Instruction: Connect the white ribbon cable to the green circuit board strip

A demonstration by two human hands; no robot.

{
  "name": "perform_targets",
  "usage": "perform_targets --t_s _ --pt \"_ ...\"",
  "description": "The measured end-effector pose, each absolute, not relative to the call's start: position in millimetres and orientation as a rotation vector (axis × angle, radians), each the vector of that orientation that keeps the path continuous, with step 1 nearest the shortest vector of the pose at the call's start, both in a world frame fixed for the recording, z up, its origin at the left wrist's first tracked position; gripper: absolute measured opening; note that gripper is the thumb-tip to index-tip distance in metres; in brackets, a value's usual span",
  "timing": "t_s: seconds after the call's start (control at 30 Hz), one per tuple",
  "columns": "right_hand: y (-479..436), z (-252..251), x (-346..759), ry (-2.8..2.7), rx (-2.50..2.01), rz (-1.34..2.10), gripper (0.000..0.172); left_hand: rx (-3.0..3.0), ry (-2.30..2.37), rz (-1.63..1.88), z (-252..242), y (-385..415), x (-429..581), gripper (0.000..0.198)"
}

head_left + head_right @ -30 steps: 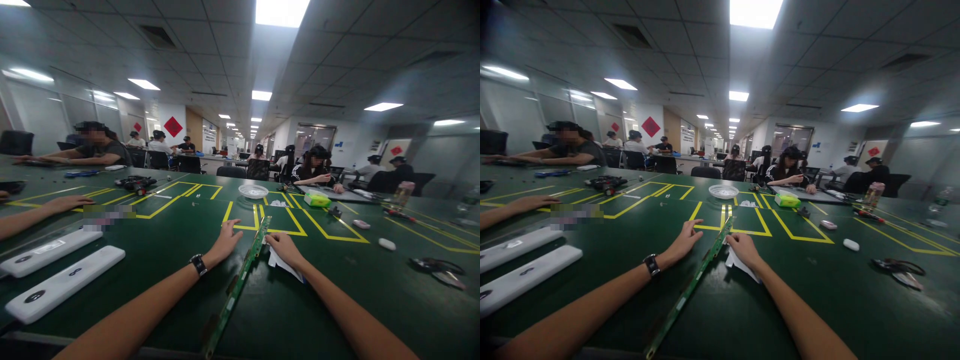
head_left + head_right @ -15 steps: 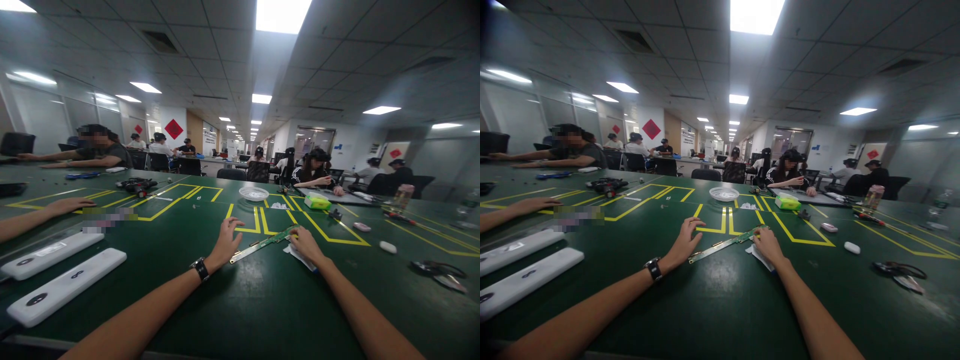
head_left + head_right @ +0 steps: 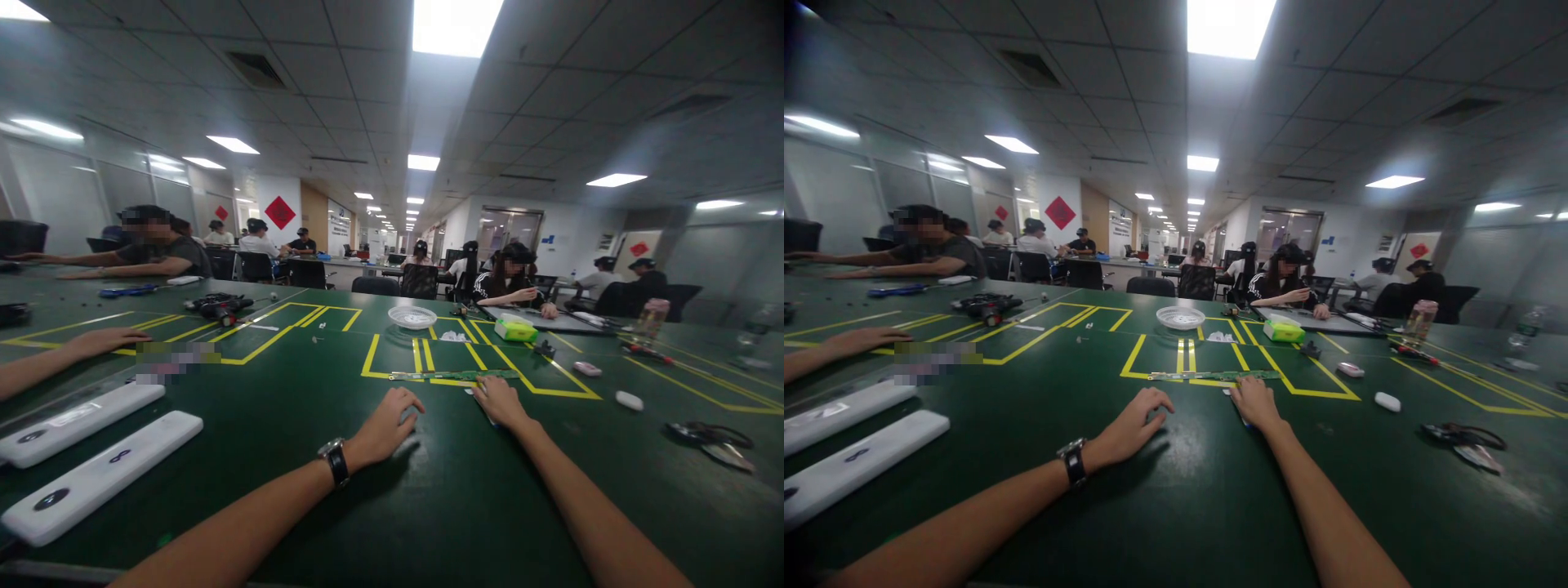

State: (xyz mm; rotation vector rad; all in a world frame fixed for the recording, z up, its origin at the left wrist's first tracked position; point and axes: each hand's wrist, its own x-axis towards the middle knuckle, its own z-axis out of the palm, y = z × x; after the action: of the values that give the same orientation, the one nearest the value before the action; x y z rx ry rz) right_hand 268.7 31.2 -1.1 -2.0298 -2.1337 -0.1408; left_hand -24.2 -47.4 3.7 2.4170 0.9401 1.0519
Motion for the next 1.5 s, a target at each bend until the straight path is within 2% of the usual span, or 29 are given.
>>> perform_targets --t_s 0.3,0.53,0.7,0.9,1.07,1.3,1.4,1.5 --pt "32 -8 259 -2.411 -1.633 0.021 0.055 2.61 0.893 0.816 5 -55 -20 0.02" --pt "33 -10 268 -2.179 -1.971 0.0 0.056 2.64 0.943 0.749 3 -54 -19 0.021" --pt "31 -8 265 -2.352 -1.773 0.074 0.056 2.678 0.925 0.725 5 -56 -20 0.021" --pt "34 -9 263 -2.188 -1.957 -0.009 0.053 2.681 0.896 0.738 4 -55 -20 0.022" --pt "35 -10 267 -2.29 -1.854 0.016 0.052 2.699 0.904 0.728 4 -56 -21 0.022" --pt "31 -4 275 -1.968 -2.215 -0.227 0.046 2.689 0.889 0.733 6 -58 -21 0.023" --pt "26 -1 265 -1.996 -2.088 -0.381 0.045 2.689 0.885 0.736 6 -59 -20 0.022" --pt "22 0 240 -2.232 -1.795 -0.294 0.047 2.701 0.861 0.751 7 -60 -18 0.021"
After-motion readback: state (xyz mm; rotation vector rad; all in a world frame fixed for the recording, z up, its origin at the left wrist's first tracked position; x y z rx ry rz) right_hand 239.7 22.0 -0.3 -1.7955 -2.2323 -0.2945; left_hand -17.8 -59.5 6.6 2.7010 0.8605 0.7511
